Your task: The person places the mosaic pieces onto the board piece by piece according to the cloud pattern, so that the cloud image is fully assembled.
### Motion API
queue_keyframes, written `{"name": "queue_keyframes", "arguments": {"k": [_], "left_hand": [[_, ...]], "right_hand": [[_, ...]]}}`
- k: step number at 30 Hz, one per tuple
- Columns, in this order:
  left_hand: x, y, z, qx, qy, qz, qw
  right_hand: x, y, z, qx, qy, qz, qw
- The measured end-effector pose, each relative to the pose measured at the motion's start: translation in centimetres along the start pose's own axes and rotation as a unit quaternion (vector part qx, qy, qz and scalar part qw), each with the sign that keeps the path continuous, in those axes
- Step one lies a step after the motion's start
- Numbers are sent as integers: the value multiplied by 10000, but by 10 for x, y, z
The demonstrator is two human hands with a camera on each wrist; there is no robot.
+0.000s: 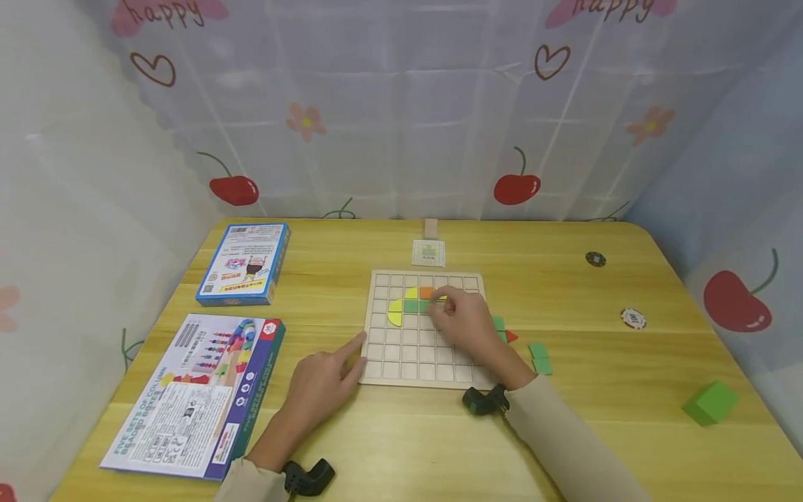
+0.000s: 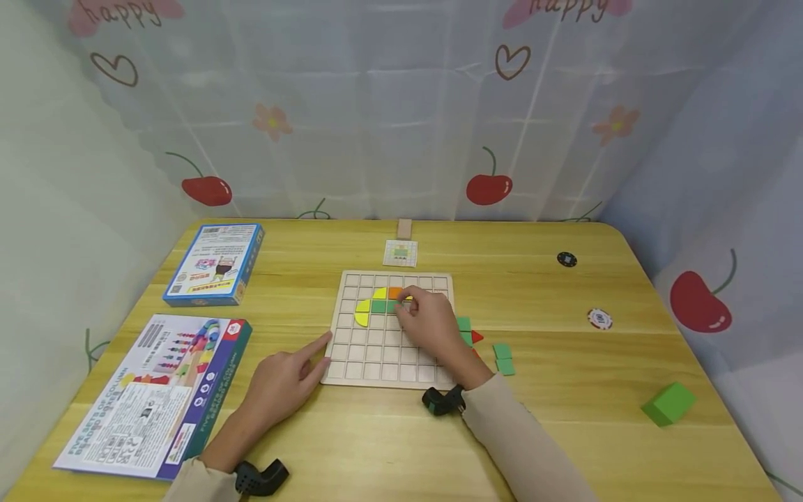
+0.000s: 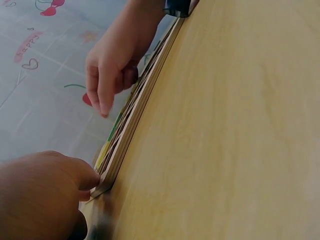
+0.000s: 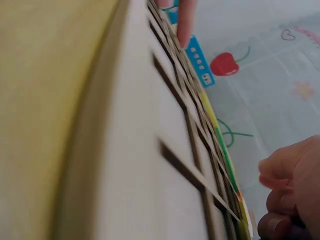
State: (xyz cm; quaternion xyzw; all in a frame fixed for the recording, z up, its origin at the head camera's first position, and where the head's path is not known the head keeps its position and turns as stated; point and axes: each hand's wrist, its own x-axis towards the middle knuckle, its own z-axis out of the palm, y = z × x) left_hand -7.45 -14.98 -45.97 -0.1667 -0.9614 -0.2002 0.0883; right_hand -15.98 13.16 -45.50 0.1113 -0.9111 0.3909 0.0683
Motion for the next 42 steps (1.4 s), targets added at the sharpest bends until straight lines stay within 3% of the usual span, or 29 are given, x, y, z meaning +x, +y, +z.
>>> {"name": "queue_keyframes", "arguments": {"k": [5, 10, 13, 17, 21, 24, 36, 42], "left_hand": [[0, 0, 1, 30, -73, -45, 10000], [1, 0, 1, 46, -63, -38, 10000], [1, 0, 0, 58, -66, -25, 10000], [1, 0, 0, 72, -79, -13, 9999], [1, 1, 0, 55, -73, -32, 10000], [1, 2, -1, 32, -72, -56, 10000], [1, 2, -2, 72, 0, -8, 10000], [1, 1, -1, 84, 5, -6, 10000]], "right_hand": [[-3, 6, -24, 631, 408, -232, 9969], [-14, 14, -56, 591, 568, -256, 9963], [-23, 28, -72, 367, 406, -229, 9982], [-33, 50, -89, -37, -224, -12, 9997], [-38, 66, -100, -428, -1011, 263, 9936], [-39, 69, -107, -745, -1325, 266, 9880], [-38, 51, -111, -1868, -1630, -2, 9688], [-39, 45, -105, -2493, -1470, -522, 9558]]}}
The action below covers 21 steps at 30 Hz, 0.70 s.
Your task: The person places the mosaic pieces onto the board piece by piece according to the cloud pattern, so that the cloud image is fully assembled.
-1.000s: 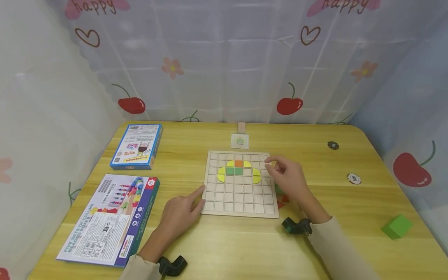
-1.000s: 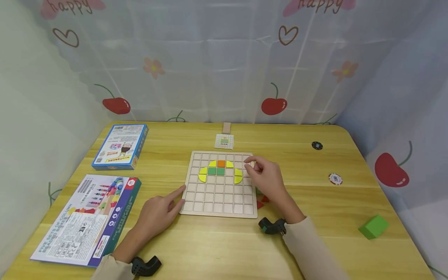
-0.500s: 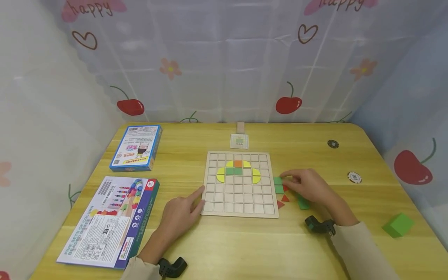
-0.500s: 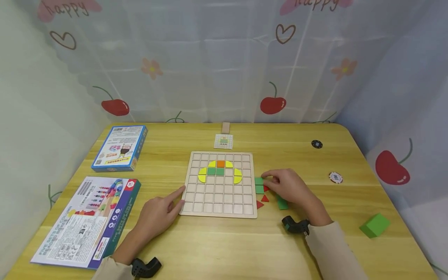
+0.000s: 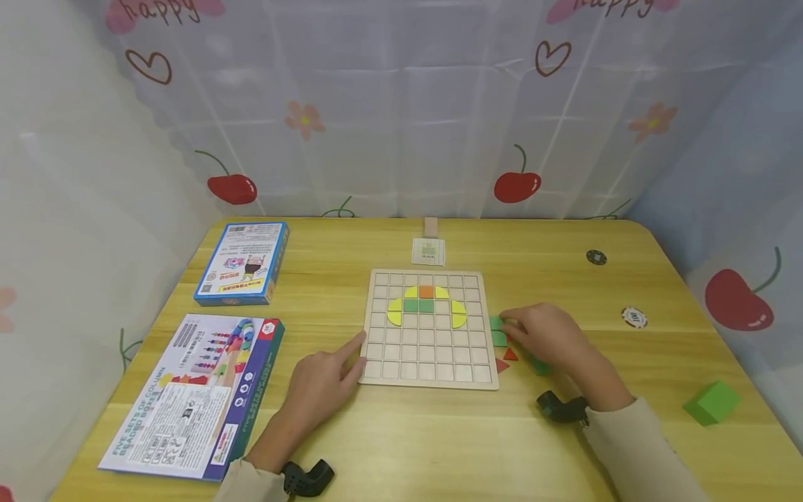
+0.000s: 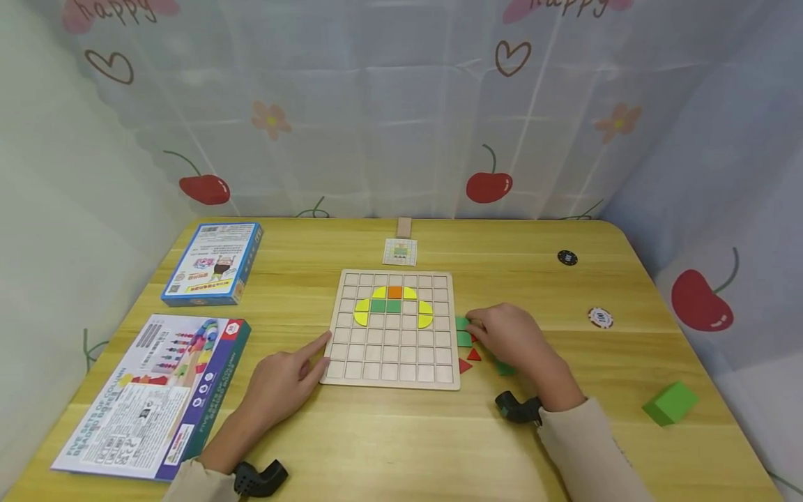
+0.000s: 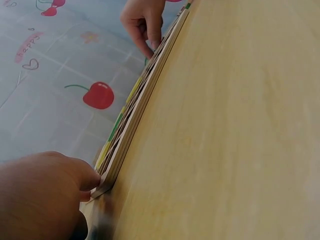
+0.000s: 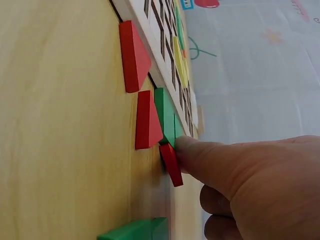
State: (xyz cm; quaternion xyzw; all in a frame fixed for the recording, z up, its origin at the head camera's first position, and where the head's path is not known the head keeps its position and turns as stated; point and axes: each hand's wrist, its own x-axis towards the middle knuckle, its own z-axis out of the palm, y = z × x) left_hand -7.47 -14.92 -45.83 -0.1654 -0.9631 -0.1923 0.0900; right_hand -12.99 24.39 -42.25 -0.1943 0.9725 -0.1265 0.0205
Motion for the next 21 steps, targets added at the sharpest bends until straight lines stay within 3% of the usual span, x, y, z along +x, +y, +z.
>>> {"name": "queue_keyframes", "arguments": {"k": [8, 15, 21], "left_hand": [[-2, 0, 0, -36, -20, -67, 10000], [-2, 0, 1, -25, 26, -23, 10000], [-1, 0, 0, -14, -46, -29, 10000]], "right_hand": [[2, 2, 5, -267, 549, -495, 9969], [2, 6, 6, -239, 679, -532, 9960], [4, 6, 4, -103, 686, -268, 9972]]}}
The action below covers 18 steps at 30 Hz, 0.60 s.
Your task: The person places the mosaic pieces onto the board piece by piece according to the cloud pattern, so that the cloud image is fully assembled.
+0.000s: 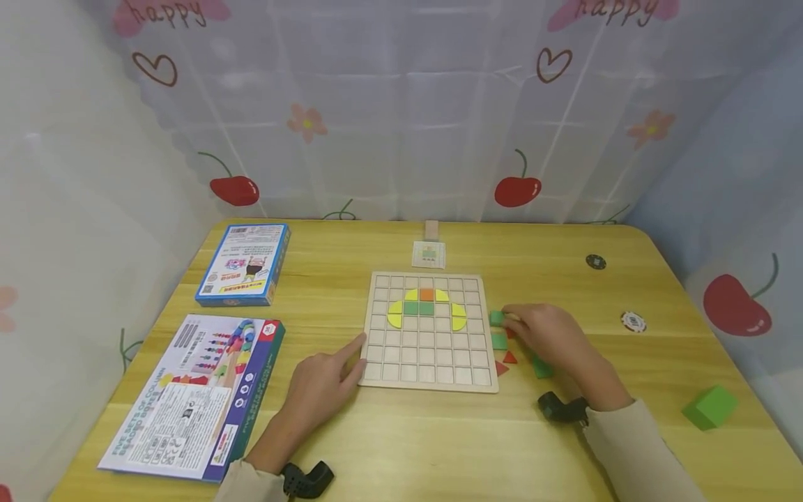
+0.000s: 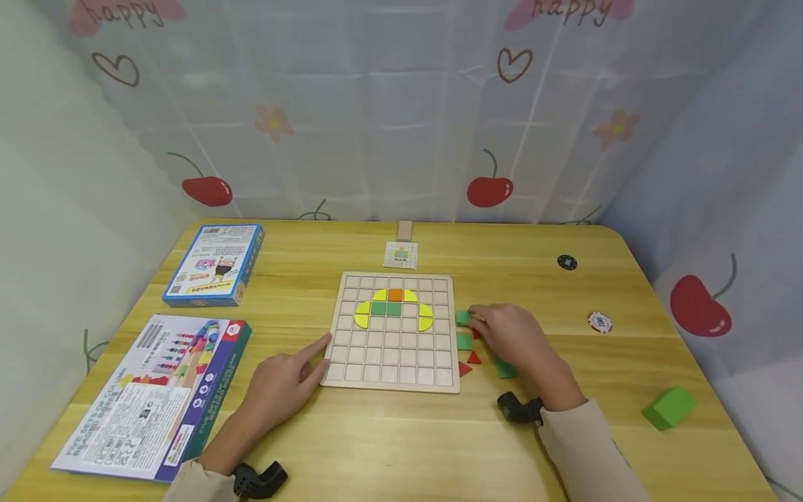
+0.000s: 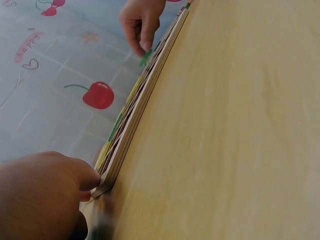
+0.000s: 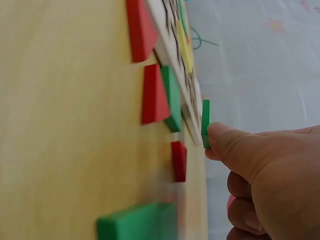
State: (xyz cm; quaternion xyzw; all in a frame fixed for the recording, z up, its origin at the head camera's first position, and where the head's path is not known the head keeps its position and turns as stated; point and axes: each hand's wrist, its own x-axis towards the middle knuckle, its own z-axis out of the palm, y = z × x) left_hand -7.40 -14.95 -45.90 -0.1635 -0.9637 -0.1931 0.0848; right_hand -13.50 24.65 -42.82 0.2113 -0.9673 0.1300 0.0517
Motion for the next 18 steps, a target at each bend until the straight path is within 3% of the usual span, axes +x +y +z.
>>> {"name": "queue_keyframes", "arguments": {"k": [9, 18], "left_hand": [[-1, 0, -1, -6, -23, -54, 10000], [0, 1, -1, 5, -31, -18, 10000]], "right_hand": [[24, -31, -4, 167, -224, -109, 9995], [49, -58, 18, 37, -124, -523, 9985]]}}
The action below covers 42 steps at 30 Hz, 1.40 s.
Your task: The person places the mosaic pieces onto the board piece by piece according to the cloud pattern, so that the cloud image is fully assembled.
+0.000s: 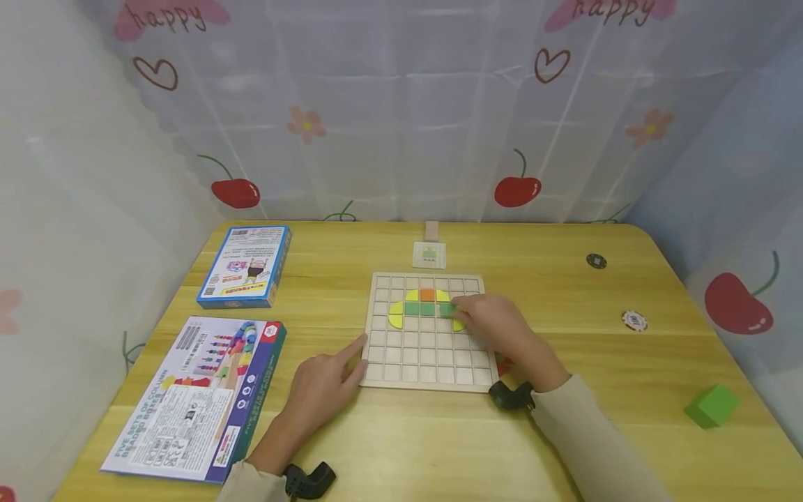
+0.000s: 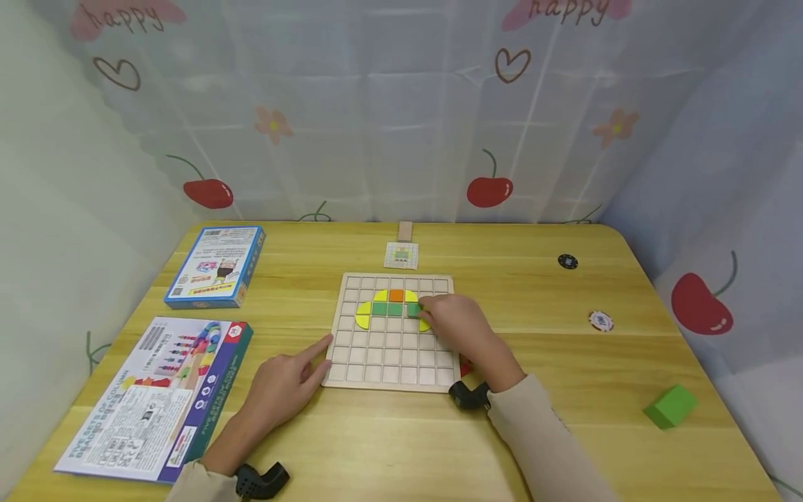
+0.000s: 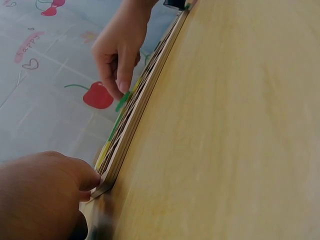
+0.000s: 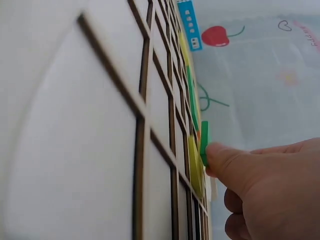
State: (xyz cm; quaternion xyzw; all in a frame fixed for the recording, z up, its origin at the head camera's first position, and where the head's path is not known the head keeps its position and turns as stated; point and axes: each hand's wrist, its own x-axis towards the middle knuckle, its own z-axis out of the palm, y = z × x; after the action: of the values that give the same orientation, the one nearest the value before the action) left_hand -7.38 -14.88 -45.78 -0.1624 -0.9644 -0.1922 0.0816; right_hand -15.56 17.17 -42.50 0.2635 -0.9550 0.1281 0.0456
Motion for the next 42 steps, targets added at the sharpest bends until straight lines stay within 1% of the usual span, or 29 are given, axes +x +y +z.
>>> {"name": "queue_keyframes", "arguments": {"k": [5, 10, 13, 16, 19, 22, 24, 28, 30, 32, 34, 37, 42], "left_hand": [[0, 1, 0, 4, -49, -15, 10000], [0, 2, -1, -9, -49, -26, 10000], [0, 1, -1, 6, -2, 10, 10000], [0, 0, 0, -22, 62, 62, 10000], [0, 0, 1, -53, 110, 98, 9999], [-1, 0, 3, -53, 91, 110, 9999], [-1, 0, 3, -33, 62, 126, 9999], [1, 1, 3, 25, 24, 174, 9998], [2, 1, 2, 44, 9, 186, 9998], [2, 1, 1, 46, -23, 173, 9998], [2, 1, 0, 38, -41, 121, 9999], [1, 1, -1, 20, -38, 47, 10000], [0, 0, 0, -29, -10, 25, 10000]], "right_hand": [[3, -1, 9, 84, 193, -45, 9998], [3, 0, 11, 280, 251, 19, 9993], [1, -1, 10, 320, 206, -99, 9992], [0, -1, 9, 314, 44, -173, 9993], [-4, 1, 7, 456, -75, 66, 9989], [-14, 6, 1, 822, -132, 507, 9952], [-25, 12, -4, 1053, -128, 734, 9916], [-52, 28, -7, 1459, 8, 919, 9850], [-68, 36, -7, 1604, 110, 970, 9822], [-82, 42, -6, 1705, 200, 1127, 9787], [-93, 46, -5, 1742, 231, 1233, 9767], [-99, 47, -5, 1749, 200, 1323, 9755], [-96, 43, -4, 1361, 130, 1133, 9841]]}}
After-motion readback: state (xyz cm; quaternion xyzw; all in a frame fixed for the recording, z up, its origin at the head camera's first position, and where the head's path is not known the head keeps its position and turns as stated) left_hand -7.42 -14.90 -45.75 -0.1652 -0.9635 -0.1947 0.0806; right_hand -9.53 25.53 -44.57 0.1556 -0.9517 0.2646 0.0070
